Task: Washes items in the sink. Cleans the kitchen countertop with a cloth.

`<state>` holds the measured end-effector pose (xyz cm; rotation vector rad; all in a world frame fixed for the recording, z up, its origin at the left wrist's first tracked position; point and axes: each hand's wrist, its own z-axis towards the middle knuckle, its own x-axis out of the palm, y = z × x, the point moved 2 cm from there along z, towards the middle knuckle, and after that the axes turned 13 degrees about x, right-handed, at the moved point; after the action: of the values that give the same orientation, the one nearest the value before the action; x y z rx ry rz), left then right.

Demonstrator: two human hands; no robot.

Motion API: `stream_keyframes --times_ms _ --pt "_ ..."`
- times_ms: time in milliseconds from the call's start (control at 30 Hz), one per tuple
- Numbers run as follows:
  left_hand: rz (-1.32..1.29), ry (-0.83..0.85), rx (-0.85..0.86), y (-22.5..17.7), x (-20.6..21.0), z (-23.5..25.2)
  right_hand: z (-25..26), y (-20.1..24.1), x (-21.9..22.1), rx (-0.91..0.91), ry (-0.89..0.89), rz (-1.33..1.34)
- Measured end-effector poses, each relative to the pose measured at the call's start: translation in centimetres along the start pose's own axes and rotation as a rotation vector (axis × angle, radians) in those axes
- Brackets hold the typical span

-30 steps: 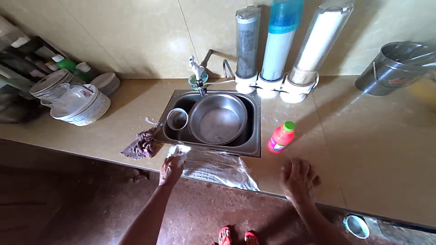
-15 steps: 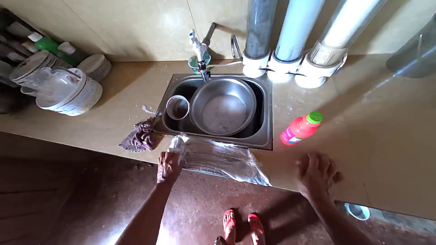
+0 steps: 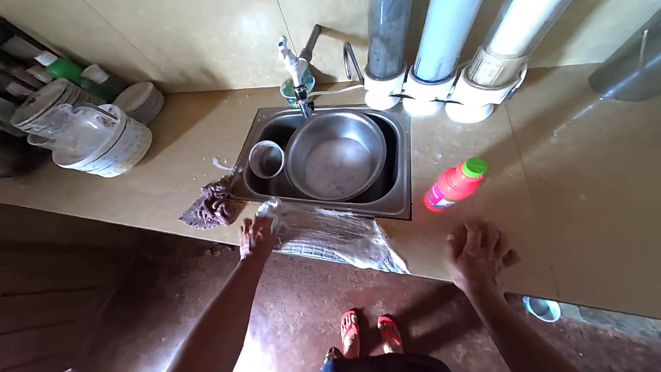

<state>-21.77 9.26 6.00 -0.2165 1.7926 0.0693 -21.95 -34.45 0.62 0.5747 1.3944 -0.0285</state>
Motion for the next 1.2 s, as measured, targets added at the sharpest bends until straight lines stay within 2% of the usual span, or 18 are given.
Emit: stream_keyframes --times_ms 67,133,267,333,433,533,633,733,833,900,967,1033,1067,1133,1200 --pt "0.006 -0.013 -0.034 -0.1 0.3 2.5 -0.2 -0.3 0.2 -0.016 -0.024 0.005" --pt "0.014 -0.034 -0.050 -0.5 0.5 2.9 -0.2 -0.6 0.2 -0.022 -0.036 0.005" --pt "0.057 0.017 -0.083 -0.9 0.2 -2.2 0.0 -0.2 0.0 -0.013 0.002 0.021" --pt "0.074 0.001 -0.078 -1.1 0.0 -2.9 0.1 0.0 0.0 0.010 0.029 0.008" --pt "0.027 0.022 -0.107 -1.6 -0.3 -0.3 0.0 0.0 -0.1 0.018 0.038 -0.011" --pt "-0.037 -0.051 -0.086 -1.4 -0.6 2.4 0.2 -0.1 0.1 -0.019 -0.043 0.009" --pt "-0.110 -0.135 -0.033 -1.1 0.2 1.8 0.3 0.2 0.1 -0.004 -0.021 0.011" --pt "-0.162 -0.124 -0.009 -5.4 1.4 0.7 0.1 0.2 0.3 0.009 -0.001 -0.011" --pt "-0.177 -0.173 0.170 -8.9 2.7 0.0 0.1 0.0 0.3 -0.007 -0.008 0.020" --pt "-0.162 -0.138 0.240 -6.9 2.6 -0.4 0.1 -0.1 0.2 0.000 0.015 0.002" --pt "-0.121 -0.093 0.131 -3.0 2.1 -0.4 0.0 -0.1 0.3 0.004 0.004 0.002" --pt "-0.145 -0.143 -0.012 -1.5 1.3 -0.1 0.1 0.3 0.2 0.011 0.008 0.003" --pt "-0.160 -0.159 -0.068 -2.4 1.2 0.0 0.0 0.4 0.0 0.020 0.030 0.000" --pt "-0.209 -0.172 -0.063 -5.8 2.0 -0.5 -0.1 0.3 0.0 0.022 0.032 -0.005" --pt "-0.232 -0.198 0.099 -9.6 3.1 -1.6 -0.1 0.1 0.1 -0.011 -0.015 0.024"
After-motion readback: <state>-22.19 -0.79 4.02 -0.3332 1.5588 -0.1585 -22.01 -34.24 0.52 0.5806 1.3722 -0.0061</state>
